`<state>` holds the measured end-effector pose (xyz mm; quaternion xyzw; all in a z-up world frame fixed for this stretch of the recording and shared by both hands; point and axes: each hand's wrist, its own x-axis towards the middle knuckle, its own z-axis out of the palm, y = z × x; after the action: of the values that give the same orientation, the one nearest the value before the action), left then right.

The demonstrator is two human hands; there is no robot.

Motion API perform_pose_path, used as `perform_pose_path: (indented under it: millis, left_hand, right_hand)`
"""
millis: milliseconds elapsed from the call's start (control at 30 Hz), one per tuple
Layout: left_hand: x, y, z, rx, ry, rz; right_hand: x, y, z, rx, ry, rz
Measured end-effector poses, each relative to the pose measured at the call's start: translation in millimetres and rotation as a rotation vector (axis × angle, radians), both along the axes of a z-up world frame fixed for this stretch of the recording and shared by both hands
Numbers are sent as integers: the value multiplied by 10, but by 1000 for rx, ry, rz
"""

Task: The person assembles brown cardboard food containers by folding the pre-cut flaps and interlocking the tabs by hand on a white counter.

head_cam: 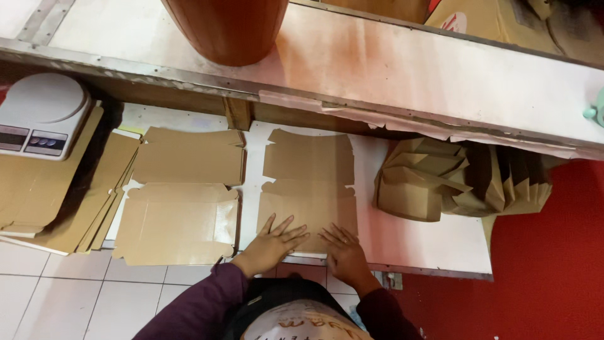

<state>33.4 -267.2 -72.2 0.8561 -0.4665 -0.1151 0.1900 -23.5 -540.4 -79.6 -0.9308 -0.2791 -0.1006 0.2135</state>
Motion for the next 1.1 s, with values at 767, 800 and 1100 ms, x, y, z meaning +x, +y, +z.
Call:
perform_pose_path:
  millis: [767, 800, 1100]
  left_hand:
    - [671, 187, -357, -601, 945, 1184]
    - [673, 200, -374, -505, 915, 1157]
    - [680, 20, -527, -350, 614, 1243]
  right_hand:
    - [523, -419, 684, 1247, 1035, -730]
    - [523, -427, 663, 1253, 1026, -732]
    - [464, -336, 862, 1084, 1017, -756]
